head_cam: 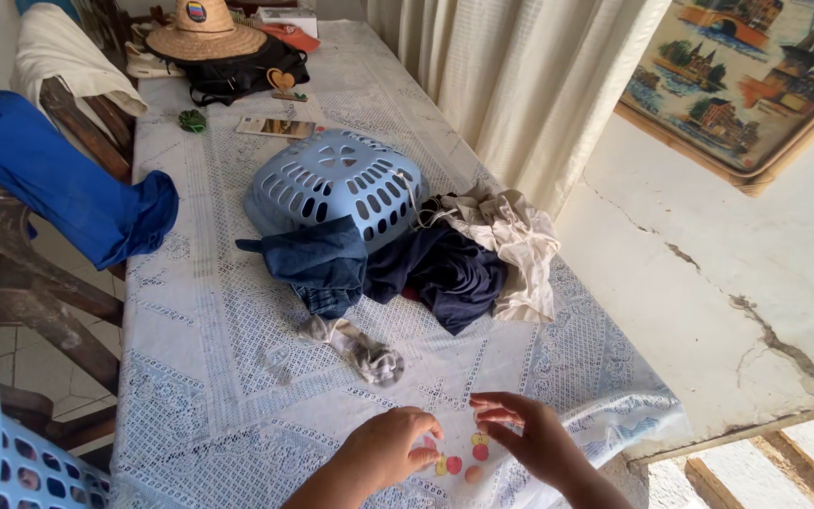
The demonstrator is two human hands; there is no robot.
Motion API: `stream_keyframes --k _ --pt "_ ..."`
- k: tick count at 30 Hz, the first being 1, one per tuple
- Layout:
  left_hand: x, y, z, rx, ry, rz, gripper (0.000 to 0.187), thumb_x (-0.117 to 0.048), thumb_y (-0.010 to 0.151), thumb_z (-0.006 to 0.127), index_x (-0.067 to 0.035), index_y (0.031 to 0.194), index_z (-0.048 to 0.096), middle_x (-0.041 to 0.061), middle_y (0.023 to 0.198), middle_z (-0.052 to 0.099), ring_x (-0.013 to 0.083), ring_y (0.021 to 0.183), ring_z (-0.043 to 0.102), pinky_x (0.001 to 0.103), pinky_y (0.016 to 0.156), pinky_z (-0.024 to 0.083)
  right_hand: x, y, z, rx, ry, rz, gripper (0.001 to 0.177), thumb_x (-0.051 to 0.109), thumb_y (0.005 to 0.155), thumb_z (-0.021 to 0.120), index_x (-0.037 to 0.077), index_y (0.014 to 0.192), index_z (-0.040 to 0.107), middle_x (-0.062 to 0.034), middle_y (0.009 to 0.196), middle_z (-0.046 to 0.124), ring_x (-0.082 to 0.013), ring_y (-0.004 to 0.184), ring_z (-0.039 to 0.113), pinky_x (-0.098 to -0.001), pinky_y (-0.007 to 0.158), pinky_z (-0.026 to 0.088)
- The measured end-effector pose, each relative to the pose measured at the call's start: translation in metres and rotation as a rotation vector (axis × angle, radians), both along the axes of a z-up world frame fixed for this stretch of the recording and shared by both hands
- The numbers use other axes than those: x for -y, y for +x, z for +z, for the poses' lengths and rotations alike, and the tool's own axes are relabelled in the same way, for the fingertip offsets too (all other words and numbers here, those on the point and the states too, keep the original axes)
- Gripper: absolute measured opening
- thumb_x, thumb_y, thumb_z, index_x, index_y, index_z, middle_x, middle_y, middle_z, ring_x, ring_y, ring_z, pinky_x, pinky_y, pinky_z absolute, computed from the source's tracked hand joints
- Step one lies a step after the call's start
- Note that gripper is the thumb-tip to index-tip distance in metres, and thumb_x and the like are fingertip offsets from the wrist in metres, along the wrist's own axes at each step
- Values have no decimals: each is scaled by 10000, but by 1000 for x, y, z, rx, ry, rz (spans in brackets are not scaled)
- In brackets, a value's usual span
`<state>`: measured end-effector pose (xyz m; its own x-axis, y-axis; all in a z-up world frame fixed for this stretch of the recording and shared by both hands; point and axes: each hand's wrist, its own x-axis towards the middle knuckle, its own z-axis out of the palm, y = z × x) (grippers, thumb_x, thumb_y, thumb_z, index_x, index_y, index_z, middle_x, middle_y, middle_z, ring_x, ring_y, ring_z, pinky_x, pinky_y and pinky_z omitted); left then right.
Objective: The person folds several pieces of clothing on a table, including a pink patterned garment, a white pair of shorts, and dark trousers. Each item is smoothed, folded into a compact rectangle, and placed into a blue laundry basket.
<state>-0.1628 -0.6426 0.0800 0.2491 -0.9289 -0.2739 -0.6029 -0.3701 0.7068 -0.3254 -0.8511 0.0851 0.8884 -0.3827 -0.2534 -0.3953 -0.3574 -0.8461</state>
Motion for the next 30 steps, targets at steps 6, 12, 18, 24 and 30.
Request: stream_keyframes --k 6,12,18,24,30 --pt "44 65 -65 37 -132 266 295 -251 904 721 -103 1150 656 30 1356 632 223 1184 671 343 1030 532 34 47 -17 -105 -17 136 461 167 870 747 163 1329 704 -9 1259 780 -156 1174 749 -333 990 596" --pt "51 105 -103 148 -127 486 330 -185 858 771 -97 1159 668 66 1459 511 279 1320 538 381 1048 483 89 95 -31 -7 -266 247 432 271 864 781 151 1274 714 -52 1239 771 -205 1190 732 -376 1021 568" --pt "101 109 -107 114 -99 500 345 -194 859 761 -133 1181 654 27 1472 516 253 1297 565 373 1020 491 153 173 -35 40 -666 159 1069 371 635 944 180 1536 402 -101 1605 341 -344 1453 352 -499 1141 334" --pt "150 105 -110 189 -223 462 393 -170 842 780 -109 1202 637 86 1489 503 293 1341 531 387 1060 472 187 229 -73 -48 -729 198 1062 401 634 954 209 1526 410 -107 1622 325 -343 1443 371 -535 1108 311" --pt "182 119 -104 224 -226 498 634 -179 834 774 -102 1392 485 170 1562 367 376 1396 422 427 1084 431 192 216 -119 119 -641 210 527 303 764 851 156 1247 703 -103 1433 556 -346 1342 492 -474 1076 435"
